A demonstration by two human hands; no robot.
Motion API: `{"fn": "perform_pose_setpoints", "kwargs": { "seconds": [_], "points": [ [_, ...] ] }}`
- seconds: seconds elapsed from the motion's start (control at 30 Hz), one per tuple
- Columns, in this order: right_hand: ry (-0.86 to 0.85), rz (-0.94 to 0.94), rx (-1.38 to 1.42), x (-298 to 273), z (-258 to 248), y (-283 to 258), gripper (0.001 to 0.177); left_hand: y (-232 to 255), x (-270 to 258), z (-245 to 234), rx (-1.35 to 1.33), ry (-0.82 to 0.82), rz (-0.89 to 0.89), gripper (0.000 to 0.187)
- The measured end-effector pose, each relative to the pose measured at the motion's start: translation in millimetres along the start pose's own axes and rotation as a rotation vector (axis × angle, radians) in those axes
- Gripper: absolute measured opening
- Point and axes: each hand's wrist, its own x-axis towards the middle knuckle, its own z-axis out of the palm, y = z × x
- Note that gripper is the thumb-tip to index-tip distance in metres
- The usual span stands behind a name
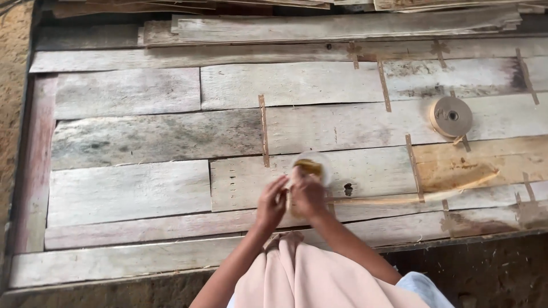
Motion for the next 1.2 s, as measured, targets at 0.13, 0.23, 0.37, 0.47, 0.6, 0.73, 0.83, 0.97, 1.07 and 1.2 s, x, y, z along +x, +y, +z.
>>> {"fn": "perform_pose_setpoints", "kwargs": {
  "seconds": [0.13,0.23,0.37,0.47,0.6,0.73,0.83,0.97,1.07,1.2],
  "points": [
    [-0.108,-0.213,0.21,-5.4,-11.0,-41.3,0.034,37.2,12.9,-41.2,-0.045,0.288,-0.022,0.045],
    [-0.232,-0.116,0.644,1.9,-76.2,-47.0,0.028,83.7,24.2,-65.4,-0.277,0.271,-0.149,0.042],
    [-0.243,-0.118,1.308,21.6,-139.1,-36.0,0.017,124.4,41.7,-73.6,-0.575,-0.133,-0.356,0.057],
    [-0.16,-0.213,1.369,31.2,-158.0,-24.7,0.022,102.2,44.3,-47.8,-0.823,-0.184,-0.372,0.064],
    [-0.091,-0.237,1.356,41.0,-179.7,-10.7,0.022,100.3,39.0,-36.2,-0.835,-0.168,-0.404,0.034],
    [0.058,-0.271,1.154,50.7,-178.4,5.1,0.03,84.1,12.4,-45.4,-0.712,-0.189,-0.555,0.024],
    [0.198,-0.261,0.851,65.1,-151.3,20.5,0.039,53.6,-10.2,-55.1,-0.611,-0.146,-0.651,0.026],
    [0.582,-0.244,0.311,80.3,-102.1,39.5,0.042,5.3,-18.5,-51.9,-0.501,0.018,-0.753,0.033],
    [0.295,-0.454,0.452,31.1,-91.6,17.9,0.04,16.3,-0.8,-51.2,-0.42,0.056,-0.826,0.033],
    [-0.131,-0.781,-0.025,1.3,-39.8,-12.0,0.048,-0.4,12.1,-45.5,-0.366,0.056,-0.882,0.032]
  ]
}}
